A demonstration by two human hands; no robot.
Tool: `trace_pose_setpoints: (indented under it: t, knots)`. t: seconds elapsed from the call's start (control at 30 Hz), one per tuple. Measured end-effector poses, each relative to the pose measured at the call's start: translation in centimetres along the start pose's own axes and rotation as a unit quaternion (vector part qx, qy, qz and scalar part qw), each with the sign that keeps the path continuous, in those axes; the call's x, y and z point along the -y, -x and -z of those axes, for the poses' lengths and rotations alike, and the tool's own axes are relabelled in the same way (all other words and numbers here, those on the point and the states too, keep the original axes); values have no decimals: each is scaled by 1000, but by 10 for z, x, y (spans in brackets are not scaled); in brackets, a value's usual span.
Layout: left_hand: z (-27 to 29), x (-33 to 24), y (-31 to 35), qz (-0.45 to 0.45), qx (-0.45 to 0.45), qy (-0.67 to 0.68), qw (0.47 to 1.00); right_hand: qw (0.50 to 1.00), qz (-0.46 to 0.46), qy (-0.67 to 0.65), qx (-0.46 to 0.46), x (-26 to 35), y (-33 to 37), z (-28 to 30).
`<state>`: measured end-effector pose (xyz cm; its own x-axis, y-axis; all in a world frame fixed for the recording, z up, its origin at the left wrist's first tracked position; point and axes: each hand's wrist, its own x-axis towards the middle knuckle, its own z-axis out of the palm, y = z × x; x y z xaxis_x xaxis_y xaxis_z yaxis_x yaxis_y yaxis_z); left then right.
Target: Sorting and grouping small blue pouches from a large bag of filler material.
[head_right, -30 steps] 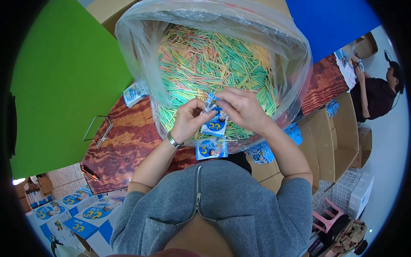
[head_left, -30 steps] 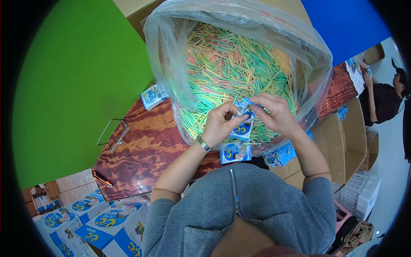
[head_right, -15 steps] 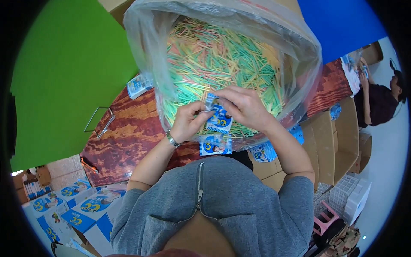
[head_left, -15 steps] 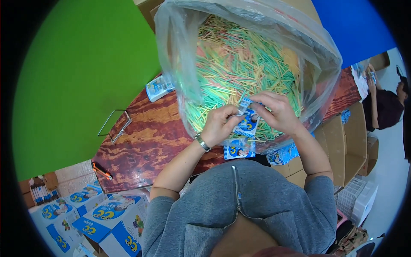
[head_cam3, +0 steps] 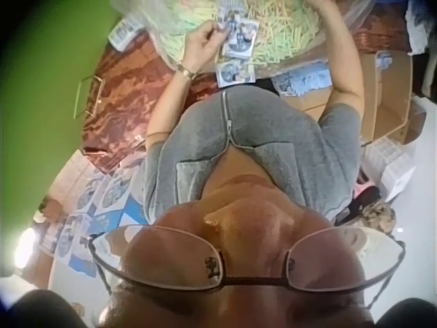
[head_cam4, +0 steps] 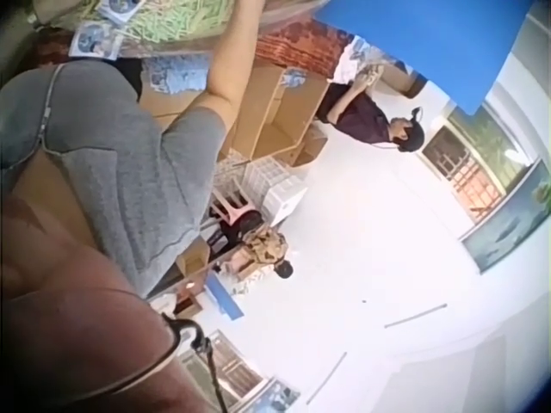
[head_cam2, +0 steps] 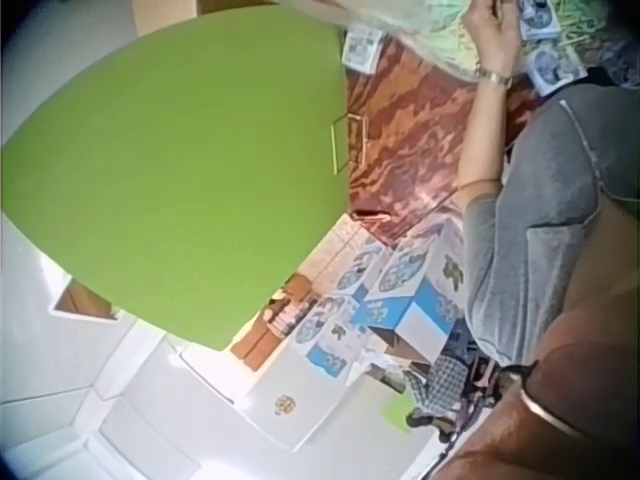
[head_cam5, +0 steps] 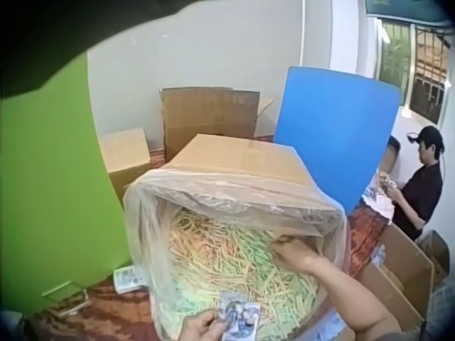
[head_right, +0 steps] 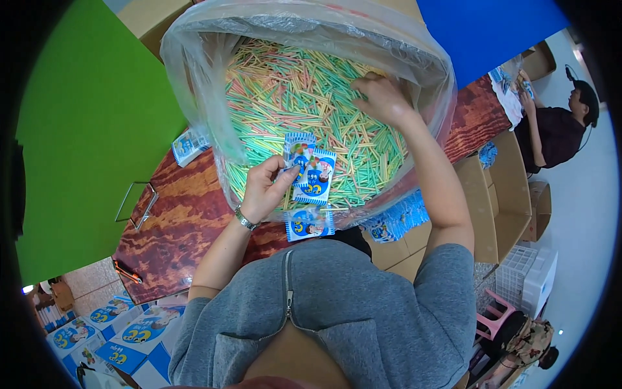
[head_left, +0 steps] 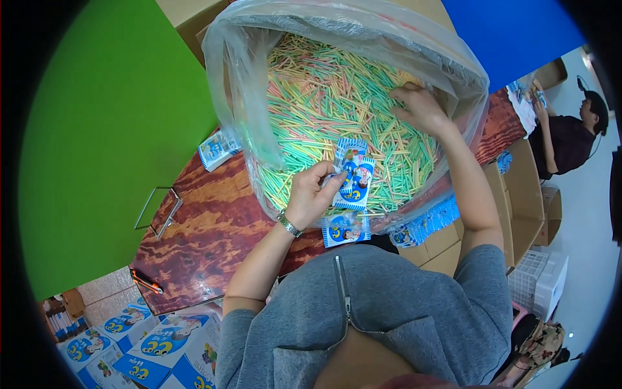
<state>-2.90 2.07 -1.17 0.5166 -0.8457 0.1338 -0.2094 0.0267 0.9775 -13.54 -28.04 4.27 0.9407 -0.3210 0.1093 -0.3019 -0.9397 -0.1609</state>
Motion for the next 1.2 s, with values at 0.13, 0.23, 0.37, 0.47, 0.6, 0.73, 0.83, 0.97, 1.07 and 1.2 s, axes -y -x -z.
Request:
trace_pose_setpoints:
  t: [0.13, 0.23, 0.37, 0.47, 0.6, 0.73, 0.83, 0.97, 1.07, 1.2]
  knots:
    - [1, -1, 2, 23, 18, -16, 999, 991, -74, 76, 87, 24, -9, -6]
    - [0, -1, 2, 25, 17, -7, 1000, 989, -92, 57, 97, 29, -18, -7]
    - [-2, -6, 1, 22, 13, 3, 1000, 993, -47, 86, 72, 30, -16, -12]
    - [-3, -5, 1, 18, 11, 9, 1000, 990, -52, 103, 83, 31, -17, -14]
    - [-5, -8, -1, 7, 12, 8, 1000, 993, -20, 117, 26, 17, -19, -34]
    - [-2, -6, -5, 21, 22, -10, 999, 991, -12, 131, 1, 10, -21, -37]
    - [4, -2, -12, 47, 21, 11, 999, 987, 34, 120, -98, 28, -13, -19]
    - [2, -14, -42, 14, -45, 219, 975, 999, -2, -25, 40, 43, -12, 16]
    - [-3, -28, -76, 12, -51, 391, 919, 872, -36, -439, 211, 44, -7, 18]
    - [-17, -23, -106, 42, -29, 520, 853, 648, -120, -674, 335, 46, 0, -4]
